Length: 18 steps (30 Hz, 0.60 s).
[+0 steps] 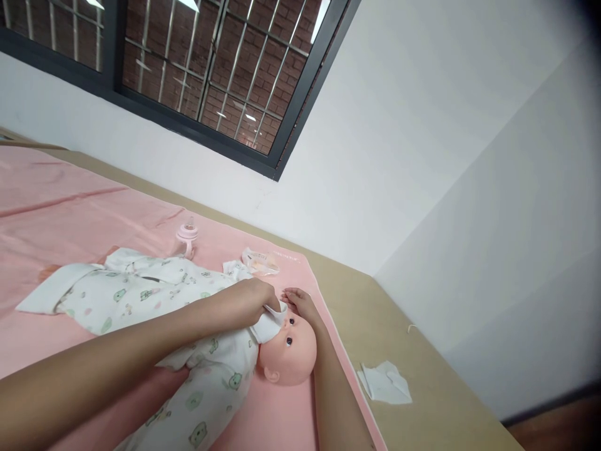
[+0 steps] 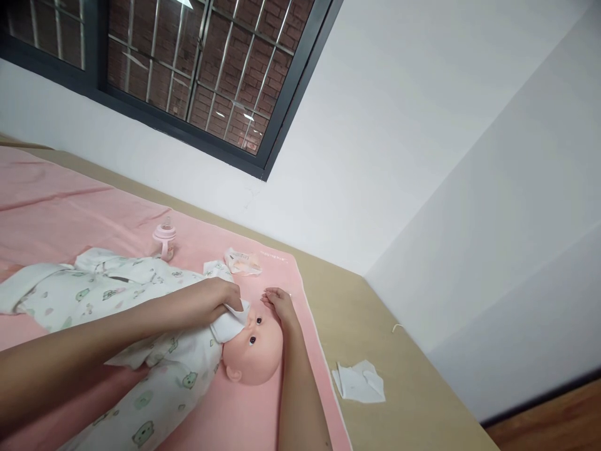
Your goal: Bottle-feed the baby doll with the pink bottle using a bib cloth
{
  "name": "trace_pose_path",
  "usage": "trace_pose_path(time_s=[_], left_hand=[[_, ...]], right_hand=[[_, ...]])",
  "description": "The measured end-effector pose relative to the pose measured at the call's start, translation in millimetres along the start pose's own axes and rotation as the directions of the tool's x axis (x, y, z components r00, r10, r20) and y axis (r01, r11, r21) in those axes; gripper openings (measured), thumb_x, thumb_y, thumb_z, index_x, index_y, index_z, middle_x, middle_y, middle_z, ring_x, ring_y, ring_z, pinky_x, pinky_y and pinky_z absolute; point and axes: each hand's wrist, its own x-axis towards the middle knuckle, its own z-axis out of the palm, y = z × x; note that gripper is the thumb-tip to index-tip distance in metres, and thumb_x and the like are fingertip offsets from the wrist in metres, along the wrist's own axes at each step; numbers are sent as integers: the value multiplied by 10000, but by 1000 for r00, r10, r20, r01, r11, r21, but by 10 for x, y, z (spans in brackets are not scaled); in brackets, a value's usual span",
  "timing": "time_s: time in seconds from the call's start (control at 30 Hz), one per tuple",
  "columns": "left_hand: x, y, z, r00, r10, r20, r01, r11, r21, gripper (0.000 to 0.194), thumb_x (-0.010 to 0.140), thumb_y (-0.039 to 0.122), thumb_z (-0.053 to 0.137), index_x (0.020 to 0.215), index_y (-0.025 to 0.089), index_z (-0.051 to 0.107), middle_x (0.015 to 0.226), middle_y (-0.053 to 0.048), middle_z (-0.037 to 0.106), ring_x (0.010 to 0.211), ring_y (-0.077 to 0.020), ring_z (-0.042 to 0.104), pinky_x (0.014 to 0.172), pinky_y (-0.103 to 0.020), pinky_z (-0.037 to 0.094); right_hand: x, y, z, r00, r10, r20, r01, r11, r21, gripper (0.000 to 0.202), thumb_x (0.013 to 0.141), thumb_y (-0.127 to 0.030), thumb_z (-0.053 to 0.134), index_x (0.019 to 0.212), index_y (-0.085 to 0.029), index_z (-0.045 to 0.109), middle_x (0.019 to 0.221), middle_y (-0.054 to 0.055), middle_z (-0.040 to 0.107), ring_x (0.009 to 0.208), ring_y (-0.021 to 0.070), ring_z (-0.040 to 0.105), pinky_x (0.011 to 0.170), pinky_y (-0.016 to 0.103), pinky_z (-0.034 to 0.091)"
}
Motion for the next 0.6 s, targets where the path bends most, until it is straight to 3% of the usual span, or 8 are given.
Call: trace_pose_path(time_s=[0.33,0.6], left_hand=[[19,25,-21,999,-45,-20,44,999,-18,281,665,6,399,702,178,618,799,-29,595,758,-173,538,660,-242,330],[54,-25,2,999,-45,-25,45,999,28,169,608,4,400,568,167,379,686,-13,478,690,-160,464,631,-249,290]], right_hand=[[-23,-23,17,1000,-18,-16,17,999,-32,129,695,-204,689,813,-166,653,784,42,702,759,145,673,798,280,542],[11,19,-8,1000,-17,4,17,1000,-5,116,705,-190,675,817,-165,655,813,39,702,747,138,671,791,267,543]])
